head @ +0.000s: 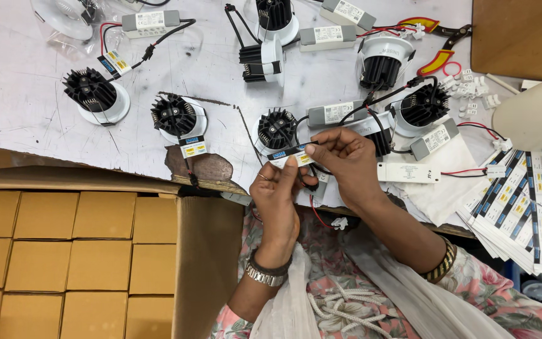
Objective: The person peels small labels from a sheet and applies them to electronic drivers and light fixtures on a table.
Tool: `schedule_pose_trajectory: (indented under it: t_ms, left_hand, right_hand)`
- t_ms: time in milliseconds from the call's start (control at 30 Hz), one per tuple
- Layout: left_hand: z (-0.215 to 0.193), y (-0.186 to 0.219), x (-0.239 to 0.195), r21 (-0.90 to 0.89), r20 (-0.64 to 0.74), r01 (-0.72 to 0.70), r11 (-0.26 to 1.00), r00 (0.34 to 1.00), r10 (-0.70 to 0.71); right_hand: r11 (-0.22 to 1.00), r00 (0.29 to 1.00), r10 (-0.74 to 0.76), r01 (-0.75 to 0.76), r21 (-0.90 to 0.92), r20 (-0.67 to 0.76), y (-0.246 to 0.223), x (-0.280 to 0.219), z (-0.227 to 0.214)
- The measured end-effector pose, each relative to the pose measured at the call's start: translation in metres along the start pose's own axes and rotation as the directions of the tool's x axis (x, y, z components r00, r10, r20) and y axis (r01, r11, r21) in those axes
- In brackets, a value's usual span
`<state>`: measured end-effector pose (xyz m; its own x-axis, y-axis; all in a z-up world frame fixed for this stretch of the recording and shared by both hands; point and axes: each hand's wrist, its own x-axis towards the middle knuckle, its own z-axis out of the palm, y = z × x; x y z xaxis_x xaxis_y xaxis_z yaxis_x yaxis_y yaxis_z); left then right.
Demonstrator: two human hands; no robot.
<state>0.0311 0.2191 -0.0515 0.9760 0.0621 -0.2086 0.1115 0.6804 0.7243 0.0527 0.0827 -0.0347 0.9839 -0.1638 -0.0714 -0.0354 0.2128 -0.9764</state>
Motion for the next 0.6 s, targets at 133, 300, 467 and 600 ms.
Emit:
schedule_pose_trajectory:
  t_ms: [133, 300, 467, 600]
  left_hand:
    - [0.003, 0.006, 0.000, 0.041, -0.028, 0.034, 0.999, 0.999, -0.033]
    - [0.005, 0.011, 0.003, -0.053, -0.018, 0.097, 0.994, 0.995, -0.098]
    - [0.002, 0.012, 0.005, -0.061, 0.014, 0.117, 0.991, 0.993, -0.116]
    - [0.002, 0.013, 0.005, -0.034, -0.005, 0.142, 0.989, 0.990, -0.142]
  right_hand:
    - [1.000, 1.000, 0.006, -0.006, -0.001, 0.012, -0.001, 0.000, 0.000]
    - [1.000, 1.000, 0.013, -0.013, 0.000, 0.016, -0.003, 0.001, 0.001]
    - [1.000, 1.000, 0.019, -0.019, -0.012, 0.020, -0.004, 0.001, 0.001]
    - [1.000, 0.999, 0.016, -0.015, -0.010, 0.032, -0.005, 0.002, 0.001]
